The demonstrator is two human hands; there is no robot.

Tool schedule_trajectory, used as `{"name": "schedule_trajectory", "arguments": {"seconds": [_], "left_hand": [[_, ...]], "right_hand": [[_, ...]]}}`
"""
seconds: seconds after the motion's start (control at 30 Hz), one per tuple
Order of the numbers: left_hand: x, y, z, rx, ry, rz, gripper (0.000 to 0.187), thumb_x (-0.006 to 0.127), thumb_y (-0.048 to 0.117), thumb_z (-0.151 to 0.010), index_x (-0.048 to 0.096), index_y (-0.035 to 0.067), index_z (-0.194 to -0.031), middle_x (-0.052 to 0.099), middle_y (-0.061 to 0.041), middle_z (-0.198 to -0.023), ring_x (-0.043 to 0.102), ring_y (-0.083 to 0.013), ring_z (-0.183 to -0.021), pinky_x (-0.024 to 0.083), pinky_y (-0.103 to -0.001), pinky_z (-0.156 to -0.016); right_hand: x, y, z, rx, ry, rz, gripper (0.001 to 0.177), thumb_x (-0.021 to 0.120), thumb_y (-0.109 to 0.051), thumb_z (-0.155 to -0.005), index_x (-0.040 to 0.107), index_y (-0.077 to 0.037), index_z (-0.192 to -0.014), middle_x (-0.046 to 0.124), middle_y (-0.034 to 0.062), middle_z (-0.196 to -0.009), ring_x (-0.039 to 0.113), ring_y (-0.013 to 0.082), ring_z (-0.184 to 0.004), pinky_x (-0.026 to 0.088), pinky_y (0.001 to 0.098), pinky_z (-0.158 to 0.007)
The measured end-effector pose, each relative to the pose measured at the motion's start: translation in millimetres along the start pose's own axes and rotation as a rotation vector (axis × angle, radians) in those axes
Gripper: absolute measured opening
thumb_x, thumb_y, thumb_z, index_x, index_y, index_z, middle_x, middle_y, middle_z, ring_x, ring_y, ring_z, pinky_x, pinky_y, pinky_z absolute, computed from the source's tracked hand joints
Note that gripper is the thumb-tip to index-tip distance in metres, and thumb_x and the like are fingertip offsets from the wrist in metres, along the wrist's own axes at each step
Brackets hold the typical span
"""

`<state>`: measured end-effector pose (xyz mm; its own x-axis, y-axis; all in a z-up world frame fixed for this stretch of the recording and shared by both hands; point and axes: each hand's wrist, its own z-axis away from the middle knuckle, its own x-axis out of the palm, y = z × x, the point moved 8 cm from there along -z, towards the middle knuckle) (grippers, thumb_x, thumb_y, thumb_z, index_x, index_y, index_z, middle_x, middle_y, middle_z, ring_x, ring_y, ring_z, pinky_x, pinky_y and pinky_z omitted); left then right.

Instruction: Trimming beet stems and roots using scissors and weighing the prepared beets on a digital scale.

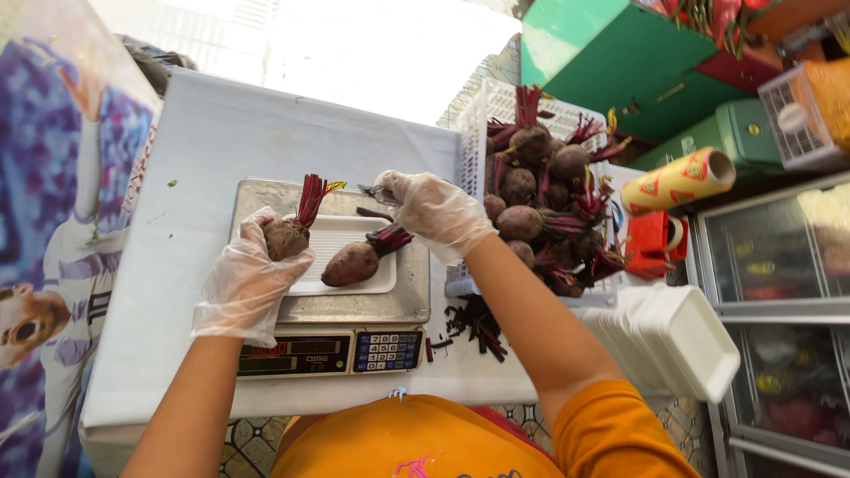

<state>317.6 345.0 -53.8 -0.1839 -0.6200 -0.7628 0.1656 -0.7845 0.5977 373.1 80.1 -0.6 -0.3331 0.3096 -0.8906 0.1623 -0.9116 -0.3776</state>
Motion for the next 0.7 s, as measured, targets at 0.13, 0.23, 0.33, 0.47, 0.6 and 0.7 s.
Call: {"name": "schedule_trajectory", "arguments": {"seconds": [0.13,0.23,0.33,0.47,0.6,0.7], "left_hand": [[28,-1,-28,0.067,-0.033,-0.113,0.091,0.076,0.068,-0.067,0.050,0.022,-0.142,0.068,-0.016,-0.131,0.066,-0.0382,-0.122,0.055,-0.050,-0.099],[39,6,-35,0.161,-0.010,-0.240,0.092,0.074,0.070,-0.067,0.050,0.023,-0.143,0.069,-0.013,-0.129,0.067,-0.0366,-0.121,0.056,-0.050,-0.098],[50,9,-45,0.162,-0.034,-0.456,0.100,0.065,0.081,-0.067,0.047,0.027,-0.150,0.070,-0.011,-0.128,0.070,-0.0339,-0.118,0.059,-0.047,-0.096],[37,23,-26,0.255,-0.009,-0.521,0.102,0.060,0.080,-0.076,0.037,0.021,-0.156,0.067,-0.015,-0.125,0.069,-0.0364,-0.118,0.059,-0.049,-0.098],[45,2,-26,0.480,0.094,-0.398,0.096,0.062,0.071,-0.079,0.044,0.010,-0.151,0.067,-0.015,-0.124,0.069,-0.0328,-0.114,0.057,-0.040,-0.096],[42,5,-43,0.357,-0.020,-0.237,0.101,0.071,0.063,-0.073,0.038,0.016,-0.156,0.063,-0.011,-0.136,0.068,-0.0307,-0.117,0.052,-0.034,-0.100]], "right_hand": [[1,53,1,0.016,0.123,-0.190,0.030,0.062,-0.012,-0.087,0.065,-0.017,-0.116,0.076,0.0155,-0.100,0.075,0.0341,-0.095,0.061,0.0423,-0.082],[6,82,5,0.091,0.117,-0.279,0.032,0.065,-0.012,-0.083,0.067,-0.018,-0.115,0.077,0.0078,-0.099,0.073,0.0250,-0.095,0.060,0.0374,-0.086],[48,95,-45,0.066,0.088,-0.331,0.036,0.069,-0.015,-0.076,0.068,-0.019,-0.112,0.078,0.0048,-0.099,0.074,0.0260,-0.097,0.060,0.0388,-0.085],[63,83,-89,0.134,0.111,-0.212,0.032,0.070,-0.018,-0.073,0.069,-0.022,-0.105,0.078,0.0006,-0.095,0.075,0.0240,-0.099,0.061,0.0373,-0.084],[50,36,-81,0.186,-0.176,0.050,0.031,0.052,-0.029,-0.091,0.069,-0.026,-0.117,0.075,0.0043,-0.113,0.072,0.0245,-0.109,0.057,0.0430,-0.092],[25,-2,-59,0.222,-0.340,0.035,0.037,0.041,-0.033,-0.094,0.069,-0.019,-0.114,0.073,0.0087,-0.117,0.070,0.0283,-0.105,0.055,0.0465,-0.088]]}}
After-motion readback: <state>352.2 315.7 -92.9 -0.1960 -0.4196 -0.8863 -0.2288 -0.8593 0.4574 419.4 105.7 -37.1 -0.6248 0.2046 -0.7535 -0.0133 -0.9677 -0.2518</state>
